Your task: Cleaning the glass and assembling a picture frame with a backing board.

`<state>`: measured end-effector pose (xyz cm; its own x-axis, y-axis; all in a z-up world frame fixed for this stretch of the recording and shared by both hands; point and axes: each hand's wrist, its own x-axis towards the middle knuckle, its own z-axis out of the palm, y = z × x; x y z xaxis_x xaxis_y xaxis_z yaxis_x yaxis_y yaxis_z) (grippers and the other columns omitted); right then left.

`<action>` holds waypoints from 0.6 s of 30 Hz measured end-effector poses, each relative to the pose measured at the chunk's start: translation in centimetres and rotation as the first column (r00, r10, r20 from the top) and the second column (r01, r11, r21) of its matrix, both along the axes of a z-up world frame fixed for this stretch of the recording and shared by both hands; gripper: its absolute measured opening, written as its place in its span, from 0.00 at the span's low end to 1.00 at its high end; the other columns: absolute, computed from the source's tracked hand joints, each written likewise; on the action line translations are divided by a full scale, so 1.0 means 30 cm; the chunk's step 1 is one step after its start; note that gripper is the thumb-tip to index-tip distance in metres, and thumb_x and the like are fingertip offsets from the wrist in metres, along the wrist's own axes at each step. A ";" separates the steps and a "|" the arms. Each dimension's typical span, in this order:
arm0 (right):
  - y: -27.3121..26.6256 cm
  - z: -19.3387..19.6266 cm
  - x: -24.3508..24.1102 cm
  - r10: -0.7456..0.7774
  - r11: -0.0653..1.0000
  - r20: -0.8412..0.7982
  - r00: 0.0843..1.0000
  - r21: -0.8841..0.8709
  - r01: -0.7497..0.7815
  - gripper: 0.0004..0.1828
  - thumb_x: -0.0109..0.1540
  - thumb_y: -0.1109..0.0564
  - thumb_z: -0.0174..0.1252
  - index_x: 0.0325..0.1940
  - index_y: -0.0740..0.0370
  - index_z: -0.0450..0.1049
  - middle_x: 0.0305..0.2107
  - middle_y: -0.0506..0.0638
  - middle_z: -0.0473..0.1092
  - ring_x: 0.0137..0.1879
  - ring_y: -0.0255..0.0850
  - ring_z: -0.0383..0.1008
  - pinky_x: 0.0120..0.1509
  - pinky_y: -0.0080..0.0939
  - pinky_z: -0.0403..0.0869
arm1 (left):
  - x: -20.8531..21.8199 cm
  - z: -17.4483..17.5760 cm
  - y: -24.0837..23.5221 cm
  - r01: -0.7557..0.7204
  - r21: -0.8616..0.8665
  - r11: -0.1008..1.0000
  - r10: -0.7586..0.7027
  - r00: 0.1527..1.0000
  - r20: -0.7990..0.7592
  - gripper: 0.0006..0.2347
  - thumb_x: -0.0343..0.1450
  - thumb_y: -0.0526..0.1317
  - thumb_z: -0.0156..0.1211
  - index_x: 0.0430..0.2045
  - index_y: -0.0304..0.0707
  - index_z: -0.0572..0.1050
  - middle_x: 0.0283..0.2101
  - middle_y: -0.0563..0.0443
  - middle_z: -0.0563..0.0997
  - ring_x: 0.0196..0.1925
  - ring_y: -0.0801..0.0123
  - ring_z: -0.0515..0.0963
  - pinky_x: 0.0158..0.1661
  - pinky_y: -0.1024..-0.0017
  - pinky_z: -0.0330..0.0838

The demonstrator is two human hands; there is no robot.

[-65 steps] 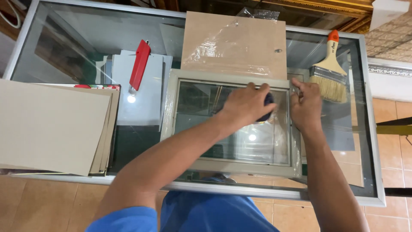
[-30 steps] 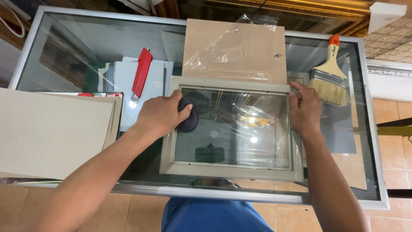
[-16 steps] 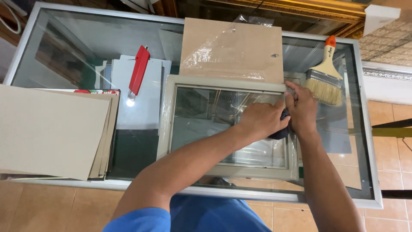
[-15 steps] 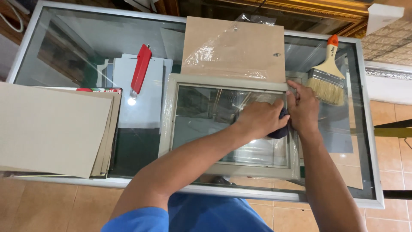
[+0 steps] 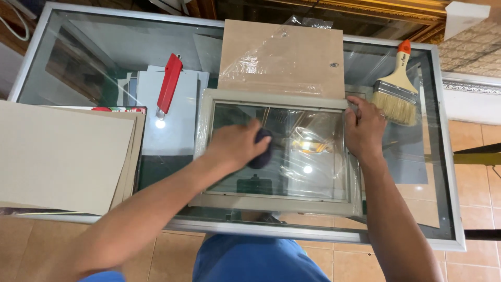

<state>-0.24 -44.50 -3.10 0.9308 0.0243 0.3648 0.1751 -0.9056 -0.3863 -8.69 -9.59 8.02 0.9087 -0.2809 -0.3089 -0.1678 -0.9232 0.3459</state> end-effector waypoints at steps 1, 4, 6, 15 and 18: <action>-0.003 0.001 -0.001 0.000 1.000 -0.002 1.000 -0.001 0.000 0.18 0.69 0.50 0.56 0.63 0.42 0.78 0.31 0.52 0.66 0.44 0.63 0.72 0.55 0.67 0.68 | 0.005 0.029 -0.089 0.000 -0.001 1.000 0.000 1.000 -0.002 0.22 0.76 0.58 0.39 0.47 0.39 0.71 0.39 0.33 0.85 0.44 0.39 0.86 0.42 0.48 0.78; 0.003 0.014 -0.010 0.015 1.000 0.004 1.000 0.013 -0.015 0.17 0.69 0.50 0.57 0.63 0.41 0.78 0.29 0.51 0.65 0.44 0.62 0.72 0.54 0.66 0.69 | 0.042 0.005 -0.343 0.139 -0.171 0.975 -0.140 0.990 0.007 0.21 0.75 0.57 0.38 0.48 0.41 0.69 0.39 0.37 0.85 0.44 0.43 0.86 0.42 0.49 0.79; 0.010 0.044 -0.022 0.057 0.997 0.028 0.998 0.043 -0.059 0.17 0.69 0.53 0.58 0.62 0.49 0.80 0.29 0.56 0.66 0.43 0.66 0.72 0.51 0.68 0.69 | 0.100 -0.159 -0.508 0.188 -0.273 0.943 -0.145 0.974 0.172 0.21 0.72 0.59 0.38 0.42 0.43 0.68 0.34 0.38 0.85 0.40 0.42 0.87 0.41 0.50 0.79; 0.019 0.069 -0.024 0.025 0.999 -0.082 0.996 0.028 -0.023 0.18 0.70 0.50 0.56 0.64 0.44 0.77 0.33 0.53 0.66 0.47 0.61 0.72 0.56 0.64 0.70 | 0.023 -0.001 -0.017 0.095 -0.065 0.993 -0.100 0.992 -0.078 0.22 0.75 0.59 0.38 0.49 0.44 0.69 0.41 0.34 0.85 0.48 0.40 0.85 0.45 0.48 0.78; 0.017 0.032 -0.022 0.010 1.000 0.007 1.000 0.029 -0.011 0.18 0.69 0.53 0.60 0.63 0.45 0.79 0.31 0.52 0.66 0.45 0.61 0.73 0.54 0.65 0.69 | -0.036 0.042 0.243 -0.002 0.099 0.995 0.007 0.999 -0.053 0.21 0.75 0.57 0.41 0.47 0.40 0.71 0.38 0.31 0.85 0.44 0.38 0.86 0.43 0.47 0.77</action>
